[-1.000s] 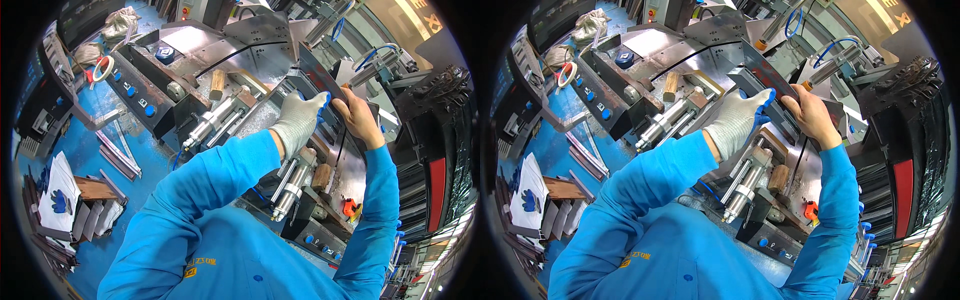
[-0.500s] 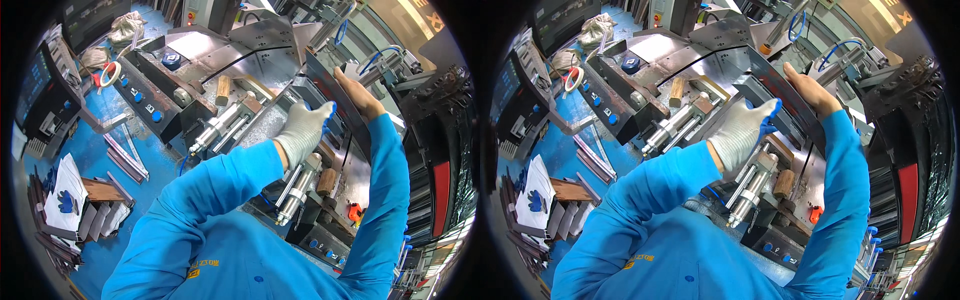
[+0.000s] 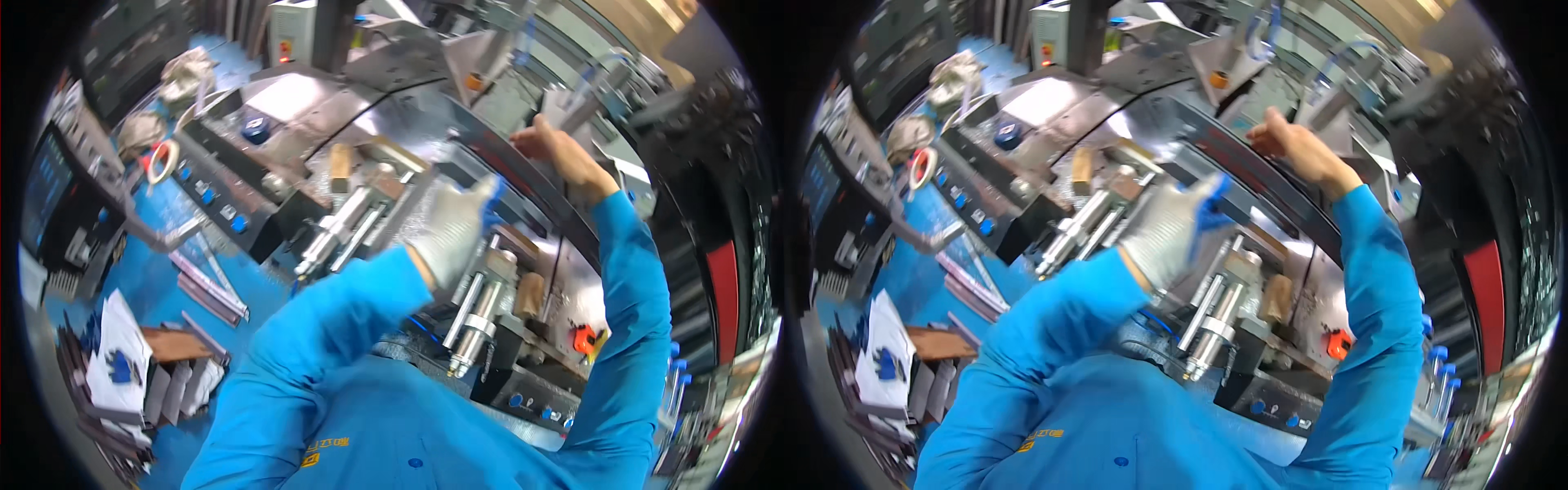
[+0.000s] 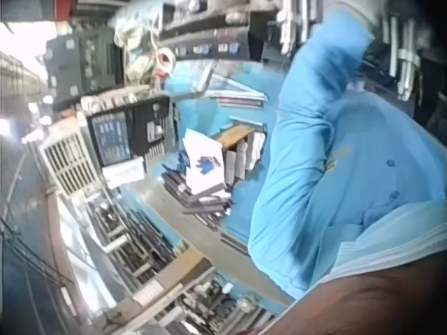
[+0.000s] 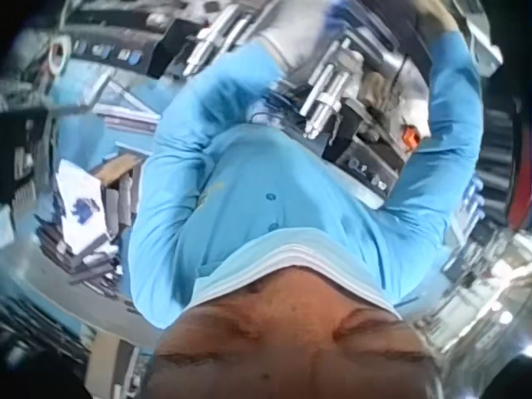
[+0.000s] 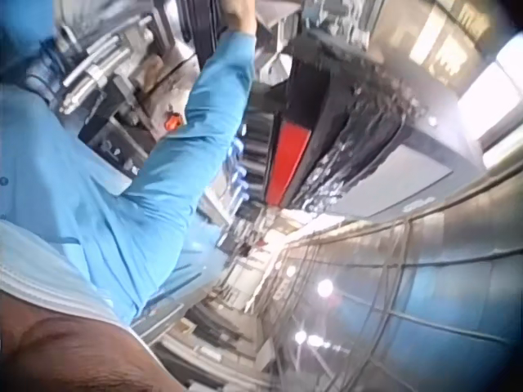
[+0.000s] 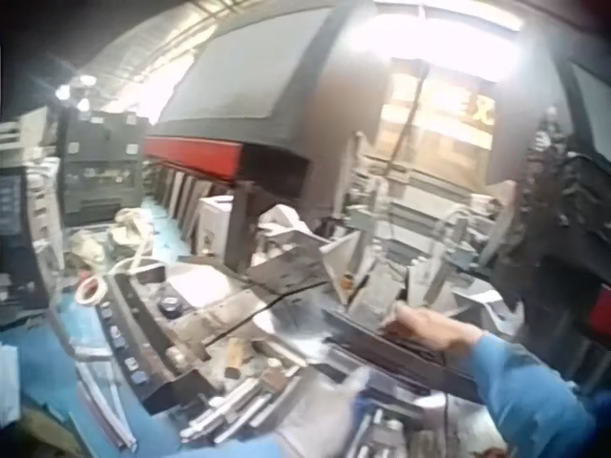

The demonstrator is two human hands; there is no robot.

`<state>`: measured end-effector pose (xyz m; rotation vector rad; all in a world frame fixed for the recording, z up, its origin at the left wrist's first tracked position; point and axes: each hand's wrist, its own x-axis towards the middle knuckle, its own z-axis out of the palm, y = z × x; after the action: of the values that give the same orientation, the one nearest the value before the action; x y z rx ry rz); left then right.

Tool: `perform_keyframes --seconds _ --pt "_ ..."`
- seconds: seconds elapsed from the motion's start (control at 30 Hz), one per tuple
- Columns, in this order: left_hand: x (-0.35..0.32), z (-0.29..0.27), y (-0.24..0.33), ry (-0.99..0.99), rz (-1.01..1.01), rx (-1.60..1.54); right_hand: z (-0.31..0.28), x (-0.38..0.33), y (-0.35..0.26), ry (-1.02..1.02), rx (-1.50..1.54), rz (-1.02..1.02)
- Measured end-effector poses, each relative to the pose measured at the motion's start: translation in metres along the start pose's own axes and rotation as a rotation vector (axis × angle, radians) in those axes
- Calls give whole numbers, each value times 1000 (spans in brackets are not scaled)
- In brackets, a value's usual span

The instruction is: Operating an industrial machine to process metal profiles, including loading material and measuring dimensions with a tape measure.

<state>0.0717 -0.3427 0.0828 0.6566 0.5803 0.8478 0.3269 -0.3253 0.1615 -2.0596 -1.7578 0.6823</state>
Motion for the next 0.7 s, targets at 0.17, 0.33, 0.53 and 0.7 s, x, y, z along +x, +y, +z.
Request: perform_keyframes --seconds 0.17,0.33,0.53,0.7 --pt "89 -32 19 225 129 -80 -10 -104 92 190 -79 -147" --pt "194 -73 18 265 189 -4 -14 -210 260 631 -518 83" --pt "264 -111 30 510 350 409 -24 -201 312 597 -493 90" --pt "261 -107 38 780 720 1243 -25 -164 301 598 -388 119"
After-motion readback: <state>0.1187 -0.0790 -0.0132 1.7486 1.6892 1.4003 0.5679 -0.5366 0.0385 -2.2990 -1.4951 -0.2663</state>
